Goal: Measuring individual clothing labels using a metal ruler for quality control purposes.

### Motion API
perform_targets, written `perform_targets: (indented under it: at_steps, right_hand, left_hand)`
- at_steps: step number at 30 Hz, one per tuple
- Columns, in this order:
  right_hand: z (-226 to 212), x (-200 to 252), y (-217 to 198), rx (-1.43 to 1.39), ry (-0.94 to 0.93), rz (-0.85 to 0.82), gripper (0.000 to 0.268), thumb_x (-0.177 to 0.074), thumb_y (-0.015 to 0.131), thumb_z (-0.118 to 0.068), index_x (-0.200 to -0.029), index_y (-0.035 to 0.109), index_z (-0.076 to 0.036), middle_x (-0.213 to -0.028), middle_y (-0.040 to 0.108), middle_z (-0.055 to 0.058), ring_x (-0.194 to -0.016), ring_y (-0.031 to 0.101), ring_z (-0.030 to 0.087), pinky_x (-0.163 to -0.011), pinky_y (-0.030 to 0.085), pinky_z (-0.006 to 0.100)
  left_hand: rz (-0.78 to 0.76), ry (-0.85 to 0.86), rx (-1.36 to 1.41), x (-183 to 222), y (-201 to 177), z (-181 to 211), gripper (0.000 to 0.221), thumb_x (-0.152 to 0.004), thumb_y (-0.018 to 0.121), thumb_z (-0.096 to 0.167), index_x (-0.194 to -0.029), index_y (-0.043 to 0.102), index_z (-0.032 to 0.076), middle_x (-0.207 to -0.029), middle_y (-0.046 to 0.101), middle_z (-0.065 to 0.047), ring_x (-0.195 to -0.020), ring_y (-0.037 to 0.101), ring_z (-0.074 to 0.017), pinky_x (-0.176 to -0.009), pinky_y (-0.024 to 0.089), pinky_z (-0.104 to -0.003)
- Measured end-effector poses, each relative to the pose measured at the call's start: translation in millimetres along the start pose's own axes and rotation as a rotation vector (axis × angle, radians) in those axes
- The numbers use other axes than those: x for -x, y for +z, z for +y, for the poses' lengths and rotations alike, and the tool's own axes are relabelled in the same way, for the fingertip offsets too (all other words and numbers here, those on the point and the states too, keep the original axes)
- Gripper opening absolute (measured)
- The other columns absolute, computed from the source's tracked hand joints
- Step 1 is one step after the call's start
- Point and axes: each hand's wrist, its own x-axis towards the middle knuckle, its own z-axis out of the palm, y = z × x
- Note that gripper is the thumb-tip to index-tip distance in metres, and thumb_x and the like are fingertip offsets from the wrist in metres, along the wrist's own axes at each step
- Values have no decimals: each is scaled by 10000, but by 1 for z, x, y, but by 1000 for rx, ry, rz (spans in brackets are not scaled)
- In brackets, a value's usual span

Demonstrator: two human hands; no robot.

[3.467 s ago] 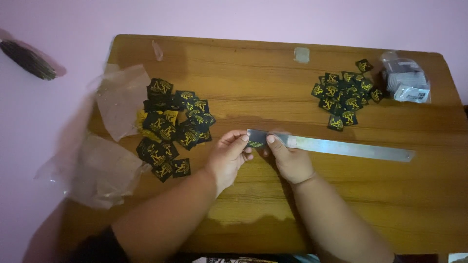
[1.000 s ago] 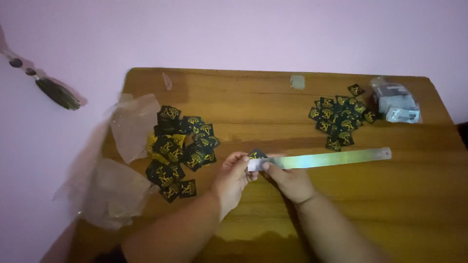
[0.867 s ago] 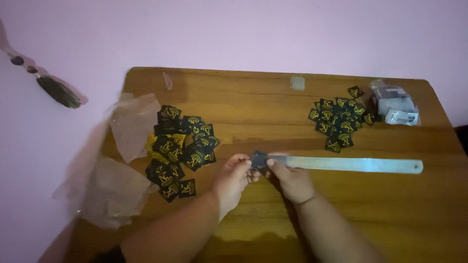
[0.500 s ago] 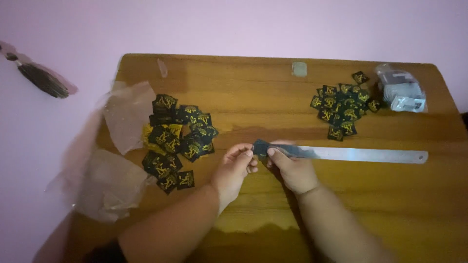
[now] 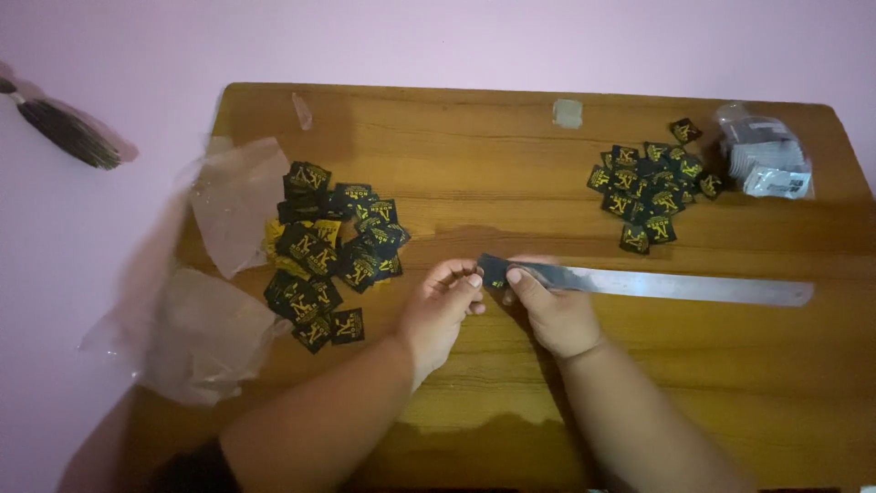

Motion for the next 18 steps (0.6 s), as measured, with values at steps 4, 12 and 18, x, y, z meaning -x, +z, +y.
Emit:
perform_targets:
  at_steps: [4, 12, 18]
  right_hand:
    - [-9, 3, -1, 89, -11, -49, 109, -801, 651, -114, -875, 676, -37, -624, 632, 74, -626, 607, 154, -610, 527, 305]
    - [-3, 3, 3, 73, 59, 30, 203, -811, 662, -191, -916, 688, -19, -653, 650, 111, -602, 612, 176, -624, 553, 334]
    - [-17, 4, 3, 218, 114, 27, 230, -793, 666, -256, -895, 717, -57, -703, 684, 119, -664, 657, 202, -658, 550, 369]
  left_hand:
    - [4, 23, -9, -1, 2, 1, 243, -850, 594, 87, -1058, 575, -38, -877, 536, -89, -766, 507, -125, -655, 539, -232]
    - [-12, 67, -18, -5, -1, -11, 204, -859, 608, 101, -1009, 612, -37, -807, 552, -84, -726, 554, -118, -625, 542, -206]
    - [2, 66, -9, -2, -1, -7, 180, -847, 620, 91, -977, 630, -34, -776, 549, -80, -711, 557, -118, -607, 535, -195]
